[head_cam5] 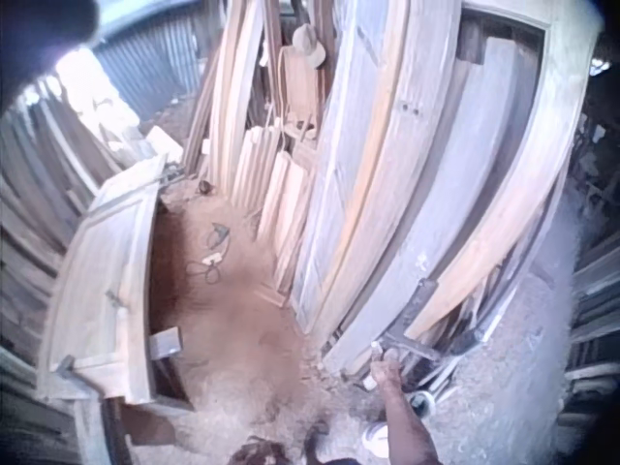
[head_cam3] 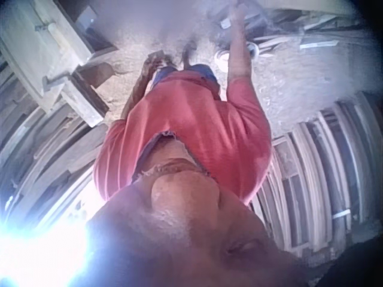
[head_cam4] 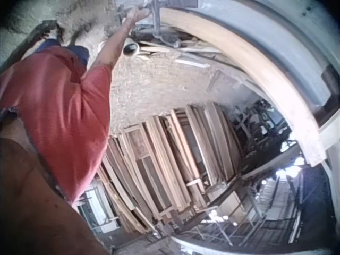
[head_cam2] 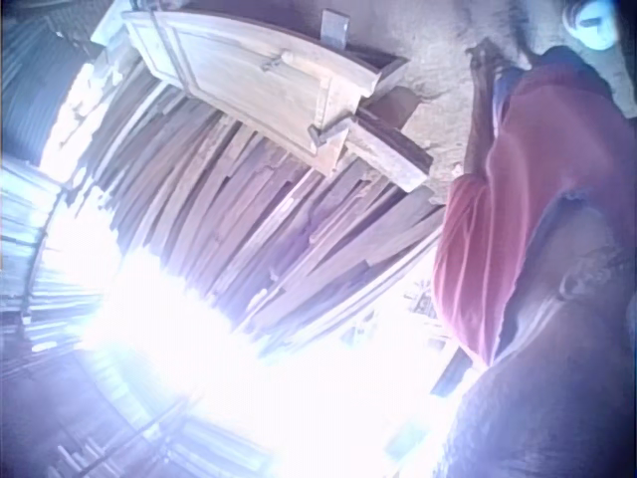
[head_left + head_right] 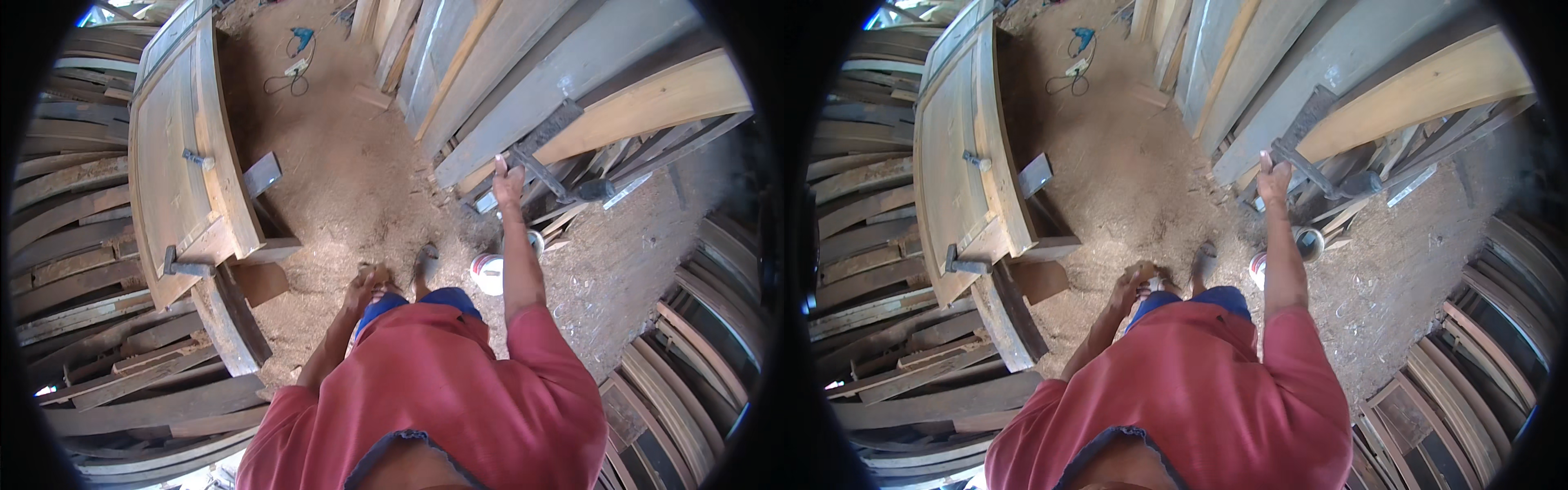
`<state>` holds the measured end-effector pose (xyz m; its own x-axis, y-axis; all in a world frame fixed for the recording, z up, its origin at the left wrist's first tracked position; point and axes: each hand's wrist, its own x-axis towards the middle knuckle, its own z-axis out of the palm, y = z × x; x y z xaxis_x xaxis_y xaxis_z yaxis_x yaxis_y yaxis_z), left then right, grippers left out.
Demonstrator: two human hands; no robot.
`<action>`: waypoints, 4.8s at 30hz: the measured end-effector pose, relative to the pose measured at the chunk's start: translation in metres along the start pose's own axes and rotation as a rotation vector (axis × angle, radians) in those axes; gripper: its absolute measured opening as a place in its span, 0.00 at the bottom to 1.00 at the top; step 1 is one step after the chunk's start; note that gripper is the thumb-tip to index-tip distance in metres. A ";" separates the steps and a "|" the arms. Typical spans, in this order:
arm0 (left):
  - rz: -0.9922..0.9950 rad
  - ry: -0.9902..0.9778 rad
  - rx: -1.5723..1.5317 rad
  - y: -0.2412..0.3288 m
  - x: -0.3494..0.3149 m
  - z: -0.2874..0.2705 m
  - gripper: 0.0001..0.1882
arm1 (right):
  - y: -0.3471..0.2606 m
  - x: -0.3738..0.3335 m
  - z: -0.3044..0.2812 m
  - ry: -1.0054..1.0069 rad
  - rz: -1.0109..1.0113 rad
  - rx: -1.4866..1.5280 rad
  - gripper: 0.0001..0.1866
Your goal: The person uses a hammer and a chisel to shape joints and edges on a wooden door. They use a large metal clamp to hold the door frame together and handle a power drill and several pieces of wood.
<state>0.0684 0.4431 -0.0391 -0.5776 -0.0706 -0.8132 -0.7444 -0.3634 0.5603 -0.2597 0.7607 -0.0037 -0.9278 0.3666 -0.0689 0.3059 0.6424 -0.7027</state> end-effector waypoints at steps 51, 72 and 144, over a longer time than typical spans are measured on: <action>-0.019 1.491 0.533 0.174 -0.032 -0.368 0.50 | -0.013 0.017 0.213 -0.943 0.125 0.126 0.10; 0.519 0.914 -0.132 0.419 0.009 -0.270 0.26 | -0.452 -0.003 0.395 -1.567 -0.188 0.354 0.22; 0.217 1.030 0.930 1.310 0.777 -0.555 0.43 | -0.727 0.778 0.908 -1.106 -0.778 -0.432 0.12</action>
<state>-1.1693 -0.6035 -0.0246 -0.5079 -0.8329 -0.2199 -0.8539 0.4530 0.2563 -1.3983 -0.0327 -0.1895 -0.5115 -0.7483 -0.4224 -0.4990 0.6589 -0.5629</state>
